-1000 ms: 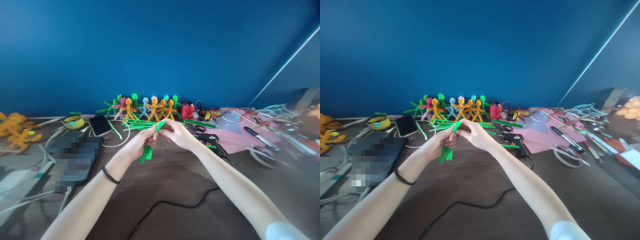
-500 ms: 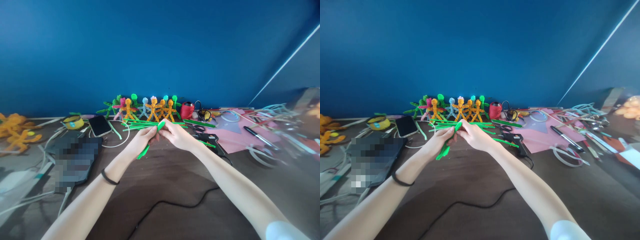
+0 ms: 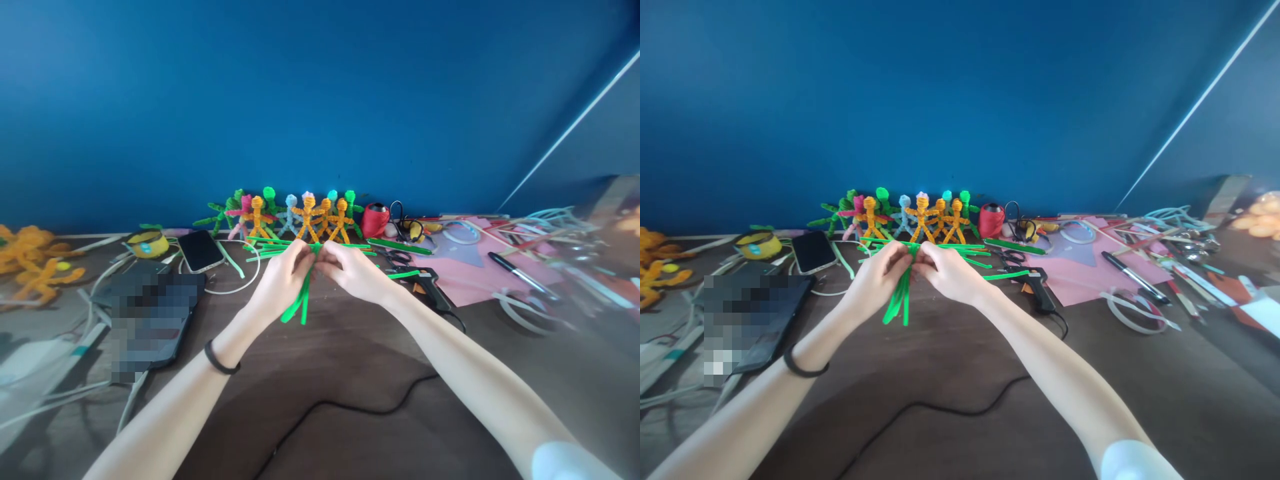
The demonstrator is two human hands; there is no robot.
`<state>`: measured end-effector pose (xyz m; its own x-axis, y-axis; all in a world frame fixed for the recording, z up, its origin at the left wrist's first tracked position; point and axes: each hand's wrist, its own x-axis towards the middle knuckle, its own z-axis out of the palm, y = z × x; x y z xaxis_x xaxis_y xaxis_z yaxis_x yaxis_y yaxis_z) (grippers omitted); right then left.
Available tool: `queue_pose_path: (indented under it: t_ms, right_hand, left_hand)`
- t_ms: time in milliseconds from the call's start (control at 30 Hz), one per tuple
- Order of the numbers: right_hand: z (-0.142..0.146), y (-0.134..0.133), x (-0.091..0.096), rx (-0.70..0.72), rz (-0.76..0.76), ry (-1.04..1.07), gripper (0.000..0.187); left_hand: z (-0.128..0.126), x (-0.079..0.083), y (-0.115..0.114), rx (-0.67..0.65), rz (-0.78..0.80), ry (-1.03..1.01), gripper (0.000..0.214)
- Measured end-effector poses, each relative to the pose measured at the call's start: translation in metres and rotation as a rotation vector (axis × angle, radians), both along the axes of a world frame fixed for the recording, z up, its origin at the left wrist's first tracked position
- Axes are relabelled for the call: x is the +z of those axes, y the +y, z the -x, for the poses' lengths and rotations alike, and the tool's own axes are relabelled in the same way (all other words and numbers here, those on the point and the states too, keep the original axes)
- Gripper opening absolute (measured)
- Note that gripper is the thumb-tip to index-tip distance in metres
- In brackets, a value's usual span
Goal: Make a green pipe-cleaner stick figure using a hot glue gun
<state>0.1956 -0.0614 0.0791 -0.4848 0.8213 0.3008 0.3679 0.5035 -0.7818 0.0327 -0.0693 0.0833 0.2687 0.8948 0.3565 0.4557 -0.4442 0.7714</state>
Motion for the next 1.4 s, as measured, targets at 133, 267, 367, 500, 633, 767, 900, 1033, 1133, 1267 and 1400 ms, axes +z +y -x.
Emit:
queue_pose_path:
  t_ms: [133,267,367,500,633,767,900,1033,1133,1267,1400]
  right_hand:
    - [-0.003,-0.002,0.003,-0.012,-0.044,0.001,0.013]
    - [-0.005,-0.005,0.007,-0.042,-0.123,-0.058,0.017]
    - [-0.006,-0.006,0.009,-0.056,-0.177,-0.089,0.013]
    - [-0.008,-0.005,0.010,-0.044,-0.235,-0.131,0.009]
    - [-0.010,-0.004,0.010,-0.003,-0.317,-0.146,0.015]
    - [-0.011,-0.003,0.010,0.025,-0.405,-0.112,0.017]
    - [-0.009,-0.002,0.009,0.026,-0.443,-0.109,0.010]
    - [-0.009,-0.001,0.006,0.018,-0.590,-0.103,0.008]
    - [-0.010,0.000,0.003,0.011,-0.734,-0.130,0.013]
    - [-0.011,0.002,0.000,-0.039,-0.903,-0.248,0.021]
    - [-0.009,0.002,-0.001,-0.115,-1.073,-0.354,0.026]
  left_hand:
    - [-0.001,0.001,0.004,-0.047,0.212,-0.247,0.014]
    - [-0.002,0.003,0.005,-0.048,0.359,-0.375,0.019]
    - [-0.002,0.004,0.004,-0.068,0.435,-0.425,0.020]
    - [0.000,0.002,0.005,-0.129,0.526,-0.489,0.024]
    - [0.002,0.002,0.004,-0.147,0.624,-0.522,0.023]
    - [0.003,0.007,0.001,-0.245,0.689,-0.504,0.019]
    - [0.005,0.012,-0.001,-0.343,0.746,-0.520,0.015]
    - [0.008,0.014,-0.001,-0.372,0.838,-0.550,0.011]
    - [0.009,0.014,-0.002,-0.413,0.879,-0.574,0.015]
    - [0.008,0.016,-0.003,-0.375,0.920,-0.564,0.018]
    - [0.008,0.019,-0.006,-0.353,0.923,-0.528,0.026]
